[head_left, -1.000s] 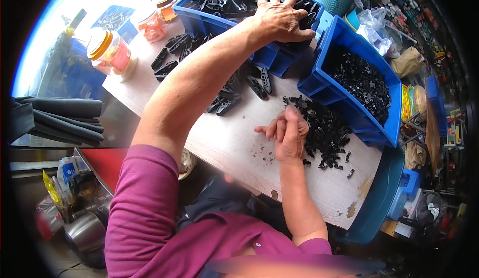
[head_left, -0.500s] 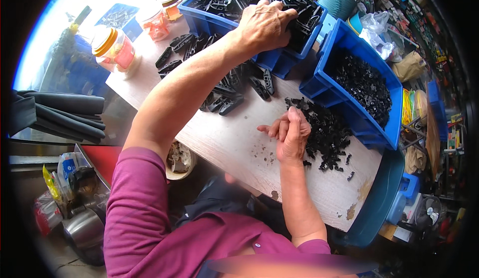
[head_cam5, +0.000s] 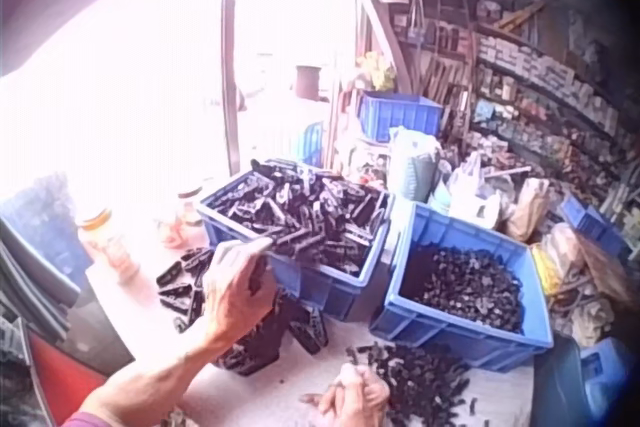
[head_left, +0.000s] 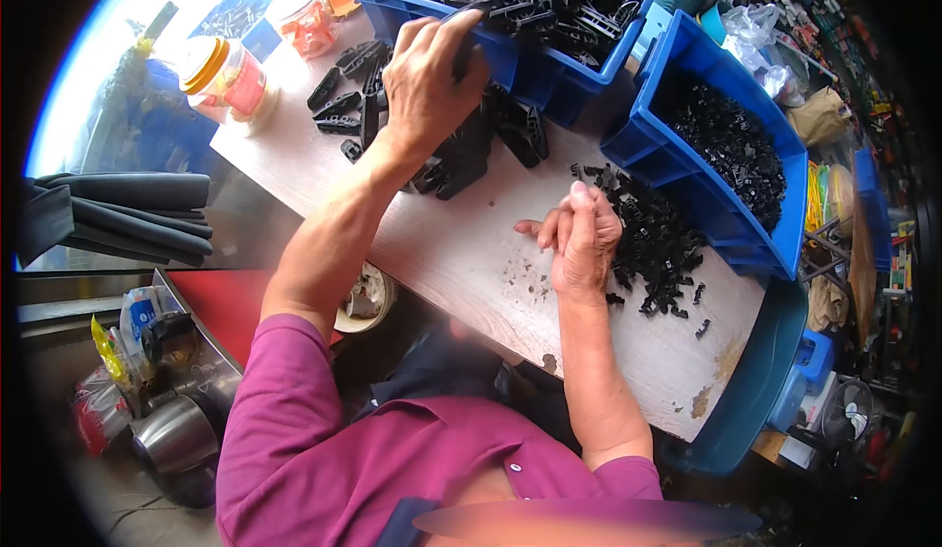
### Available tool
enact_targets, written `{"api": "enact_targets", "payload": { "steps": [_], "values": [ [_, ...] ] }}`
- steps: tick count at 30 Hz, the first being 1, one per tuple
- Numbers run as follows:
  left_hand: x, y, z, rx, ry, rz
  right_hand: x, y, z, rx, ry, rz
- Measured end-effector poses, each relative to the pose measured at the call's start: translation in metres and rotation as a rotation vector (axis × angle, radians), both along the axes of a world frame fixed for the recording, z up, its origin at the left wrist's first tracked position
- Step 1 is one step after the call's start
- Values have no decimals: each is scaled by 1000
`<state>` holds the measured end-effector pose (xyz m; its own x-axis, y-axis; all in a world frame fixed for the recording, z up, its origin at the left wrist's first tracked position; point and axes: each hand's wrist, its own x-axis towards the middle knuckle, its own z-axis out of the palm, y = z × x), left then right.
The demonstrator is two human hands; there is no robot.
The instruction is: The person takes plastic clips and components from storage bins onto the table and assembles the pieces together by hand.
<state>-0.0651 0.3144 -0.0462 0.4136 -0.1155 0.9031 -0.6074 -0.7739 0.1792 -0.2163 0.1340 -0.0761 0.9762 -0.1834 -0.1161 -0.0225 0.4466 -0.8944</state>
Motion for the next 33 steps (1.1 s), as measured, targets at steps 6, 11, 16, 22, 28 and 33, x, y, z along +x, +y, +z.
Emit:
{"api": "enact_targets", "payload": {
  "steps": [6, 11, 16, 22, 28, 33],
  "values": [
    [-24, 6, -14, -65, 230, 85, -1, 3, 3, 82, 1, -126],
    [-26, 7, -17, 17, 217, 136, 0, -6, -3, -115, -37, 225],
    [-32, 3, -4, 9, 236, 194, -1, -3, -6, -52, 0, 22],
    [-22, -22, 34, 55, 45, 178, -1, 2, -2, 11, -15, -121],
    [64, -10, 44, 101, 256, 121, -3, 2, 4, -52, 4, 54],
    [90, -18, 77, 162, 567, 66, -4, -11, -1, -107, 0, 198]
  ]
}}
